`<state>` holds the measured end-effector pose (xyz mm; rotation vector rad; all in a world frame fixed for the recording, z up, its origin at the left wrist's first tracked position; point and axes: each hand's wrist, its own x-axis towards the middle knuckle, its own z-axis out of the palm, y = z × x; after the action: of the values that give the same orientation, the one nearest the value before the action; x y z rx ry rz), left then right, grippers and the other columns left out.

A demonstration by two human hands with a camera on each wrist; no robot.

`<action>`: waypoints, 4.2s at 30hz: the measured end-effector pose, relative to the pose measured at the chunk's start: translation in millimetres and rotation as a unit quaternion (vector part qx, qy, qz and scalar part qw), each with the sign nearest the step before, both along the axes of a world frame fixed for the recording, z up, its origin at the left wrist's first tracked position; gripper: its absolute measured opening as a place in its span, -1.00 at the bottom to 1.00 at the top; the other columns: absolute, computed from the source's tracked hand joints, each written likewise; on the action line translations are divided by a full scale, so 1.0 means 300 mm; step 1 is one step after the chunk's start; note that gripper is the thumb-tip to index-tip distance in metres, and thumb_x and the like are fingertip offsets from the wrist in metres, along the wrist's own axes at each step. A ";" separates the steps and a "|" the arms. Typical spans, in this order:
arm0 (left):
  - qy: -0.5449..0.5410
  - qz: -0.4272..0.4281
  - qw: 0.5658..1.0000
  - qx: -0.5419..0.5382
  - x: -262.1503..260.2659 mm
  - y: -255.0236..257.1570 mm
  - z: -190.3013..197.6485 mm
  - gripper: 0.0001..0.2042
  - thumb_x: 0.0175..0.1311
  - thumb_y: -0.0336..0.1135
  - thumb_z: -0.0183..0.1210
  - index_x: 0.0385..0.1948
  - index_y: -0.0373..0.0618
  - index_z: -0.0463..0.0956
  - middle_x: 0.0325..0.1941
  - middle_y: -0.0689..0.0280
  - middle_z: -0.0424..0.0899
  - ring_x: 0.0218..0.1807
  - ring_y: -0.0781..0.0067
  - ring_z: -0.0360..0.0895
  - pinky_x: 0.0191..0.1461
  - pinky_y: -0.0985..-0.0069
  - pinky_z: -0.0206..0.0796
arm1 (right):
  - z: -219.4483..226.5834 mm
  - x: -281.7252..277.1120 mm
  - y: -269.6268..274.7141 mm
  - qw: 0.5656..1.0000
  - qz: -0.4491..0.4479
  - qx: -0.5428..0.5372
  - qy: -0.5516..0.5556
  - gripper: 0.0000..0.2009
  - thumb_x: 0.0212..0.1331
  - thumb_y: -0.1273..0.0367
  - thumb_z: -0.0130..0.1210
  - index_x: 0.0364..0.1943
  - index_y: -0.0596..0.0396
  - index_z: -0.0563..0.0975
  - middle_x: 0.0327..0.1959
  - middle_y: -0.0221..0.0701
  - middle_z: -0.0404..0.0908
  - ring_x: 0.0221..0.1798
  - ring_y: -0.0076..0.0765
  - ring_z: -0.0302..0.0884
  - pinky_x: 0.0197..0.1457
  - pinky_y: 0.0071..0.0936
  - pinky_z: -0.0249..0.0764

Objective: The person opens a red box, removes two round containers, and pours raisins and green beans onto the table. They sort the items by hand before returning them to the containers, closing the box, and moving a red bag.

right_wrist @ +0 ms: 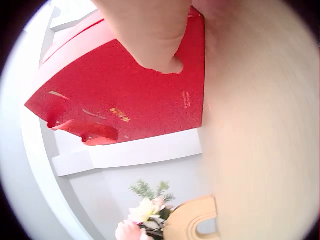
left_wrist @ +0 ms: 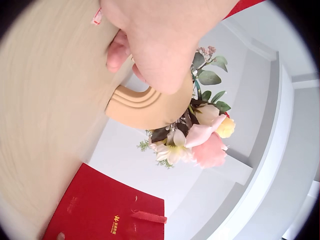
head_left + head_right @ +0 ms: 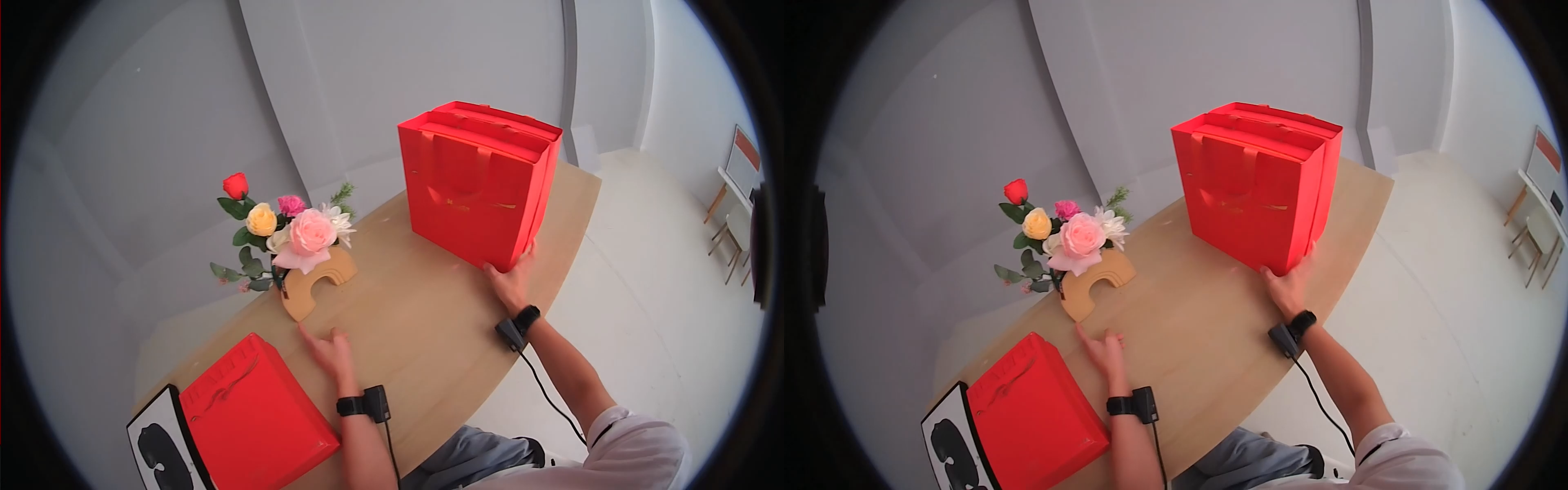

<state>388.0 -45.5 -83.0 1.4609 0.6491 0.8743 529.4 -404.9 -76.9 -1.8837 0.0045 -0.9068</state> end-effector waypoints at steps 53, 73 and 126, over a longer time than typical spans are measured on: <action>-0.019 -0.298 0.916 0.267 0.368 -0.989 0.018 0.20 0.15 -0.14 0.53 0.60 -0.45 -0.28 0.69 -0.35 -0.18 0.74 -0.26 -0.25 0.75 0.09 -0.25 | 0.057 0.421 -0.610 0.928 0.281 -0.111 0.220 0.30 -0.18 0.24 0.69 0.61 0.17 -0.06 0.58 -0.06 0.19 0.64 -0.01 0.11 0.69 -0.11 0.11; 0.000 -0.280 0.874 0.397 0.617 -0.980 0.025 -0.02 0.30 -0.25 0.40 0.46 -0.77 -0.14 0.55 -0.61 -0.05 0.63 -0.52 -0.03 0.71 0.01 -0.09 | 0.032 0.502 -0.559 0.942 0.234 -0.167 0.170 0.32 -0.23 0.02 0.70 0.57 0.22 0.01 0.57 -0.02 0.21 0.66 0.06 0.10 0.71 -0.11 0.08; -0.045 -0.330 0.868 0.370 -0.247 -0.684 0.210 -0.67 0.37 -0.38 0.27 0.13 -0.22 0.59 0.17 0.09 0.70 0.23 0.06 0.62 0.35 0.16 0.42 | -0.123 0.120 -0.117 0.901 0.338 -0.257 0.085 -0.44 0.33 0.34 0.22 0.37 0.19 0.33 0.50 0.01 0.30 0.57 0.19 0.23 0.64 -0.08 0.17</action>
<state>314.0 -250.5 -20.1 2.1209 -0.3287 0.6457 565.4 -440.0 -113.8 -2.2078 -0.8068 -0.2630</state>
